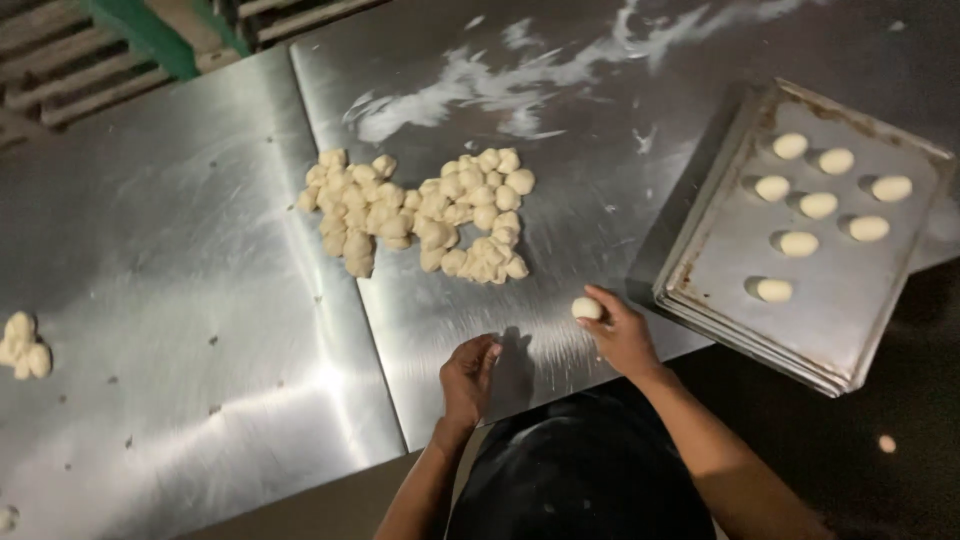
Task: Shaping small portions of dough into rolls and placing them on baking trays.
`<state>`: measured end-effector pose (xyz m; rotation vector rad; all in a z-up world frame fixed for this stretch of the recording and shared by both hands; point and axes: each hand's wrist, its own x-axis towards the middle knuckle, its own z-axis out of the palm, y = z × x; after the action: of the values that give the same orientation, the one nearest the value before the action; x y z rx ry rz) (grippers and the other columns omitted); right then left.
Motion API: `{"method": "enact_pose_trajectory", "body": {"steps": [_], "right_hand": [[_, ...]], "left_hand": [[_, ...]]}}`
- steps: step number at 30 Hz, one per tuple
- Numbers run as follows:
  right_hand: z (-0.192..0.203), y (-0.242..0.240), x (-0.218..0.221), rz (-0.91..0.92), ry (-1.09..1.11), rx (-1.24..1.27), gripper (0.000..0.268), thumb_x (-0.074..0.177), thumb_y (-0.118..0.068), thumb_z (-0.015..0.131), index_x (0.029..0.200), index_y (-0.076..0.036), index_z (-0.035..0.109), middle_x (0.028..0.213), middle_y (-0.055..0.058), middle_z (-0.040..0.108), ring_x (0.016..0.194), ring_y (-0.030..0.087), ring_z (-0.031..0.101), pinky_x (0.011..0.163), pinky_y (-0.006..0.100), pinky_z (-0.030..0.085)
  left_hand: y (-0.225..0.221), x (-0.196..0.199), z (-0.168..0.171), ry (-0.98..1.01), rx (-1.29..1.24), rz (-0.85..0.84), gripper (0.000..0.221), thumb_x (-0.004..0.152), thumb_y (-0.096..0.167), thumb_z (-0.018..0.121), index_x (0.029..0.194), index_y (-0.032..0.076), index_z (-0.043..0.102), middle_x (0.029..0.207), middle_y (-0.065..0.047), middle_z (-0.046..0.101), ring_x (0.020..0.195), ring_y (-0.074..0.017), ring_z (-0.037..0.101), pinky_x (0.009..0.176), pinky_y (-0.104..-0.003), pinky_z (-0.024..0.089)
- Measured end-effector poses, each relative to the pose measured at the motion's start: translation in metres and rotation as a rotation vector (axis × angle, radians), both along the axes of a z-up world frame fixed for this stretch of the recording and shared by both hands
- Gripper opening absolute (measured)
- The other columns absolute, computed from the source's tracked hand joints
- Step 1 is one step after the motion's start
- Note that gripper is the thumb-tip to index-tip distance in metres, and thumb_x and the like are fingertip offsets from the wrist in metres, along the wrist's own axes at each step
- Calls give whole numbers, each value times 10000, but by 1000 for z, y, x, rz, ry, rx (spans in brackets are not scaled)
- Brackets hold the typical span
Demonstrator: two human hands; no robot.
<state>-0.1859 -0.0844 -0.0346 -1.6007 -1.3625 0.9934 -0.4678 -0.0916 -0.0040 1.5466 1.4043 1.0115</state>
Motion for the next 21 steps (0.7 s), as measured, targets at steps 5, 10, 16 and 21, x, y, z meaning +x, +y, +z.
{"method": "enact_pose_trajectory", "body": {"steps": [5, 10, 16, 21], "right_hand": [[34, -44, 86, -261, -21, -28, 472, 922, -124, 764, 1367, -42, 628, 1167, 103, 741, 966, 143, 711, 829, 303, 576], [56, -67, 189, -547, -28, 193, 473, 937, -93, 767, 1376, 5, 620, 1151, 85, 716, 971, 113, 663, 862, 267, 552], [50, -62, 286, -789, -271, 117, 444, 955, -88, 792, 1351, 43, 638, 1107, 113, 727, 853, 114, 671, 757, 289, 567], [59, -44, 320, -696, -507, 208, 378, 929, -118, 813, 1252, 31, 687, 1130, 221, 710, 803, 240, 703, 725, 348, 584]], "left_hand": [[30, 71, 23, 13, -86, -83, 246, 910, 142, 791, 1126, 29, 761, 1003, -169, 719, 808, -251, 742, 707, -348, 590], [67, 195, 44, -81, 93, -246, 393, 852, 94, 724, 1233, 13, 676, 1194, -172, 648, 824, -243, 755, 694, -337, 621], [104, 348, 60, 142, -25, -497, 418, 858, 137, 747, 1264, 65, 681, 1123, -142, 682, 769, -282, 738, 671, -380, 606], [130, 428, 8, 375, 333, -529, 318, 844, 203, 780, 1127, 85, 694, 1042, -134, 674, 868, -341, 706, 738, -451, 585]]}}
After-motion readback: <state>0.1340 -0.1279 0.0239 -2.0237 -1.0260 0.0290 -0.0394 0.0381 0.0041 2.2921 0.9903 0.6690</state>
